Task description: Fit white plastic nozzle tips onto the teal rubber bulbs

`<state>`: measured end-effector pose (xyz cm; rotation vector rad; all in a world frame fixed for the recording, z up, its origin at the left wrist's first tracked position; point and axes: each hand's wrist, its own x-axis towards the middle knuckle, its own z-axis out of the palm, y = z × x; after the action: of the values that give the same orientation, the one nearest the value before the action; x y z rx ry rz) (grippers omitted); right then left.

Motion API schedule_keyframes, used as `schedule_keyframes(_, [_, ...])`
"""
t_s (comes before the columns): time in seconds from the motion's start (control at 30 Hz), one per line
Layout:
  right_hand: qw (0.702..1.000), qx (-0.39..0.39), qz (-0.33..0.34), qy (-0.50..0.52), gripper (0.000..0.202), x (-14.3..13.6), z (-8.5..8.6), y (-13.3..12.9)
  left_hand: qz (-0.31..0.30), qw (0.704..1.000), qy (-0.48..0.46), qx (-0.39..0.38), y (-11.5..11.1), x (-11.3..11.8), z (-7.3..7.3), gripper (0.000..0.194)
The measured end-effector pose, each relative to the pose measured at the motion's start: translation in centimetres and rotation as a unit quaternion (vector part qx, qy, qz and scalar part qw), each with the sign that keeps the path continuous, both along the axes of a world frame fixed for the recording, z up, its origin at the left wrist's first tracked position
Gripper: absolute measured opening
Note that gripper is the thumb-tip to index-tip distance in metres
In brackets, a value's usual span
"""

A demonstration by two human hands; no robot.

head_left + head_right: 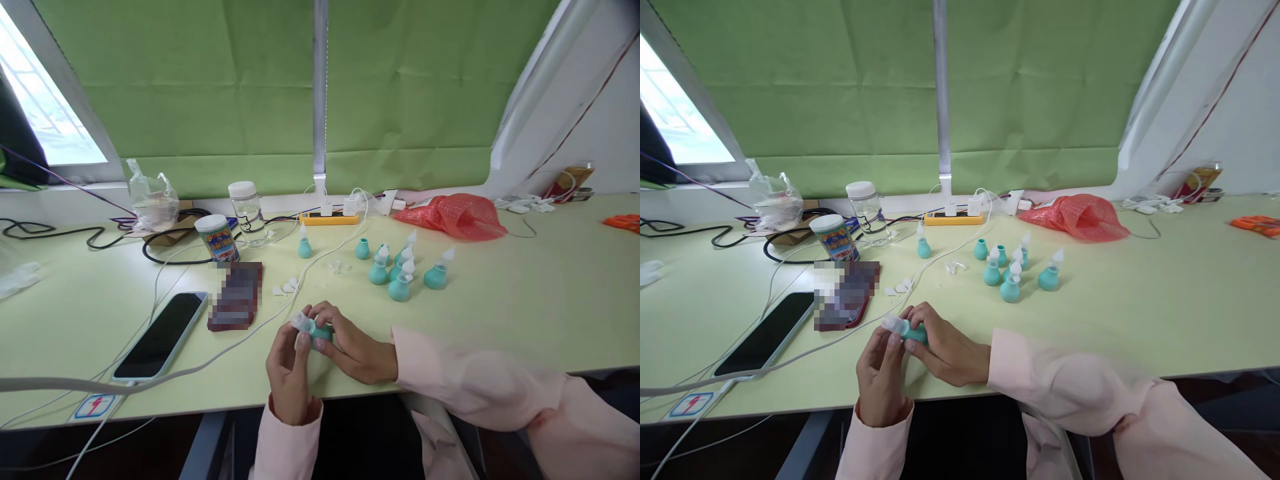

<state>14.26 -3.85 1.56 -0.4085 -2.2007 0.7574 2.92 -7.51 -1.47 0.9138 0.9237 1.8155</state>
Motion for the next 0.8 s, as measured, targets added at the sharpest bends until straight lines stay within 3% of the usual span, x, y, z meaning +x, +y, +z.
schedule_keyframes(0.13, [0.997,0.05,0.003,-0.052,0.013,-0.2,1.4,1.2,0.08,0.997,0.008,0.002,-0.2,-0.1,0.4,0.02])
schedule_keyframes(0.3, [0.979,0.093,-0.137,-0.118,0.015,-1.9,2.3,6.3,0.194,0.968,0.16,-0.006,-0.9,-0.8,1.1,0.021])
schedule_keyframes(0.43, [0.937,0.126,-0.177,-0.272,0.028,-4.6,1.8,9.9,0.178,0.966,0.183,-0.033,-1.0,-1.0,1.2,0.032])
schedule_keyframes(0.57, [0.901,0.121,-0.189,-0.372,0.024,-6.2,1.4,10.4,0.176,0.966,0.187,-0.031,-0.8,-0.9,1.0,0.027])
schedule_keyframes(0.8, [0.916,0.086,-0.178,-0.35,0.017,-6.1,1.0,10.8,0.209,0.95,0.227,-0.041,-0.6,-1.2,0.4,0.03])
